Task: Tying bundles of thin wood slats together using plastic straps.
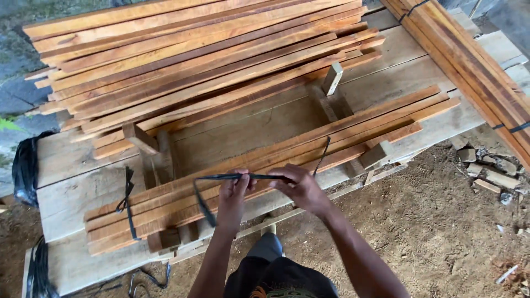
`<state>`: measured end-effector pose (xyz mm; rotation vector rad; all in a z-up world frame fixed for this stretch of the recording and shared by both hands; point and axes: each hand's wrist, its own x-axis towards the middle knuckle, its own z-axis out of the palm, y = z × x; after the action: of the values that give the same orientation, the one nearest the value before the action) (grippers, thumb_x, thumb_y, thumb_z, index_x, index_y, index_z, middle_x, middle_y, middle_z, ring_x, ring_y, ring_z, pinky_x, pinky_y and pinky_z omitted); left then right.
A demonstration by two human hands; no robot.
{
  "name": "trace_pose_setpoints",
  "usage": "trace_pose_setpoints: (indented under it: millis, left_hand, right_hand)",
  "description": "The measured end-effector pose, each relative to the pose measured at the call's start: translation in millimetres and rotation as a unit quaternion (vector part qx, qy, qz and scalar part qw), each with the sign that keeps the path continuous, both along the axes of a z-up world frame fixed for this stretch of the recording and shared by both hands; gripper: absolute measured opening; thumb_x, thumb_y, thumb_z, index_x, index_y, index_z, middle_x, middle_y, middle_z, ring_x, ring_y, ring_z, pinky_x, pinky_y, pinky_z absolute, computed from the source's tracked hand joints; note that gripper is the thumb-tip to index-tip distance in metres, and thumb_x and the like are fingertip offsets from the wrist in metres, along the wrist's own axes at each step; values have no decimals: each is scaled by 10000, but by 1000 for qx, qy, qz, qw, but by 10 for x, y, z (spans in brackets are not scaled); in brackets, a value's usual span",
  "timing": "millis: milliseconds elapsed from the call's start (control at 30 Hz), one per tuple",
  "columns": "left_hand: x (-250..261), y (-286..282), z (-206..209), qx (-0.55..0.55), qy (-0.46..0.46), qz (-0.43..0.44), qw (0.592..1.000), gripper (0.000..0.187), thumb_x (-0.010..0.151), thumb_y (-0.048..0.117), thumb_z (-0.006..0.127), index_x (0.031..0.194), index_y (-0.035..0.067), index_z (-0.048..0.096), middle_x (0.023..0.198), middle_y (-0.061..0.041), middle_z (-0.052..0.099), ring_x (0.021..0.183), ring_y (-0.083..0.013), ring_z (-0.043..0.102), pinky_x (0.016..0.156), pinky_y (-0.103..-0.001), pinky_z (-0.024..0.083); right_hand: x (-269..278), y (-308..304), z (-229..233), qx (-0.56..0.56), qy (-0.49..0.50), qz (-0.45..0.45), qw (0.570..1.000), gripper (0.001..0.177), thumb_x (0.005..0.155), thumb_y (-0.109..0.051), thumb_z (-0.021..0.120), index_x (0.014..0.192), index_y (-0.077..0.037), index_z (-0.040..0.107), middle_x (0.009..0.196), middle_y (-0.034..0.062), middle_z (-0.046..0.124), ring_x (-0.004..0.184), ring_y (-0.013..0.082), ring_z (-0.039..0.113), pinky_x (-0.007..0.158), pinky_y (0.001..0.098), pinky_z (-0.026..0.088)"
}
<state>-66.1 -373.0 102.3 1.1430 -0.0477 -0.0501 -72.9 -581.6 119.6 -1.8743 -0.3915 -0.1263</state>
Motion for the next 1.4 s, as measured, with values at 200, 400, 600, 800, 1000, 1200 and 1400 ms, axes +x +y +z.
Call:
trace_pose_setpoints:
  millis: [200,400,600,800,1000,1200,1400]
  left_hand:
    - [276,31,411,142,33,-32,989,140,1034,128,619,1123,22,603,933,-118,670,838,-194,629,819,-366,520]
    - [644,-346,-63,371,-7,-94,924,457,1037,430,590,1306,61,619,1222,-229,653,1219,-420,609,1038,-520,470]
    - [730,-1337,-350,564,-320,18,761,481,942,210,687,1355,42,506,1345,-250,514,1304,-454,505,1128,-545,389]
    - [724,-1556,-585,702,-206,-76,678,696,999,442,580,1514,11,394,1503,-263,442,1442,-400,403,1235,-518,233]
    - [791,-1580,-933,714,-264,-31,648,965,878,782,462,1462,13,456,1497,-271,441,1442,-425,397,1235,-566,230]
    - [739,-1600,-960,765,-226,-124,590,1441,452,794,791,1592,81,274,1573,-279,309,1502,-456,256,1267,-620,129]
    - [647,-1669,-985,771,-282,-25,570,1355,443,734,770,1564,83,376,1508,-284,414,1463,-476,358,1242,-623,218]
  right_hand:
    - [368,-964,287,-434,-182,-149,870,166,873,-150,717,1006,-217,789,683,53,694,602,258,713,551,415,558]
    - [692,-1521,786,-411,-206,-401,793,119,1100,-262,668,1123,-146,654,594,25,607,571,282,689,555,402,540]
    - [1240,-1255,554,-428,-76,-369,822,110,1066,-246,556,1148,-174,572,684,102,665,620,383,735,535,498,581]
    - [1196,-1469,-1242,-446,-274,-169,835,243,1035,-307,520,1012,-109,658,837,109,609,910,331,683,843,464,553]
    - [1367,-1488,-1221,-372,-189,-126,900,250,1085,-253,480,923,-77,554,736,110,555,770,348,671,871,486,541]
    - [1415,-1496,-1101,-379,-43,-71,922,232,1136,-180,407,1145,6,544,832,148,678,897,344,717,960,534,549]
    - [1695,-1538,-1030,-424,113,-19,898,293,1105,-247,423,1117,-20,609,829,150,698,784,346,728,745,524,600]
